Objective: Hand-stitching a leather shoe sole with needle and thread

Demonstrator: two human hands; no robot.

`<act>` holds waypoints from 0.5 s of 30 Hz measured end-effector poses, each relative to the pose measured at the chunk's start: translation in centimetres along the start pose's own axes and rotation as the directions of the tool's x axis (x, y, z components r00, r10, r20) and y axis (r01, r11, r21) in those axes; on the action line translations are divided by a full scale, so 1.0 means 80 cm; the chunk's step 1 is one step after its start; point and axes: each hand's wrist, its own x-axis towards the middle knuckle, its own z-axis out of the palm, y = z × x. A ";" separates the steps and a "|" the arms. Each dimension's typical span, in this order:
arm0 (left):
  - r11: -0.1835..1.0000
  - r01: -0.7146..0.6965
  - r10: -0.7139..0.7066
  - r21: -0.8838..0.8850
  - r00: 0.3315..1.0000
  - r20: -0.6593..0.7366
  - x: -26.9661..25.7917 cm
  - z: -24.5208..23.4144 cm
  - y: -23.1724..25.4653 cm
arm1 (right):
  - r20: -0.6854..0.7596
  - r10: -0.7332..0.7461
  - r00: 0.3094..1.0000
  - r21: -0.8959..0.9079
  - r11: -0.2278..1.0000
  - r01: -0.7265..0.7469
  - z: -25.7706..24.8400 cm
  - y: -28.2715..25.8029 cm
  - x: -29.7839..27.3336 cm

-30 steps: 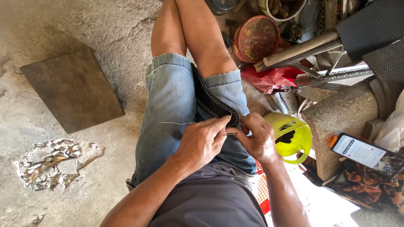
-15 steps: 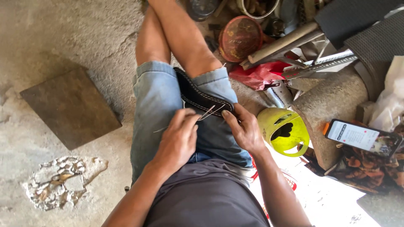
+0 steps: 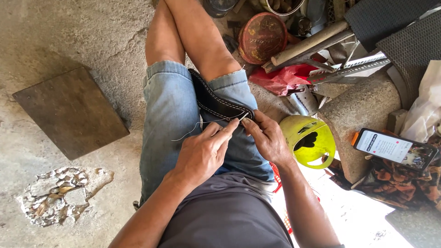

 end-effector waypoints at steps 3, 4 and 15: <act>1.000 0.008 -0.008 -0.002 1.000 -0.007 -0.001 -0.001 0.001 | -0.003 -0.006 1.000 -0.010 1.000 0.006 0.000 -0.003 -0.001; 1.000 0.008 -0.008 -0.002 1.000 -0.008 -0.001 -0.002 0.002 | -0.002 -0.006 1.000 -0.010 1.000 0.006 0.001 -0.003 -0.001; 0.993 0.069 -0.081 0.099 0.989 0.126 0.000 -0.027 0.018 | -0.101 -0.202 0.974 -0.362 0.920 0.153 0.012 -0.001 -0.019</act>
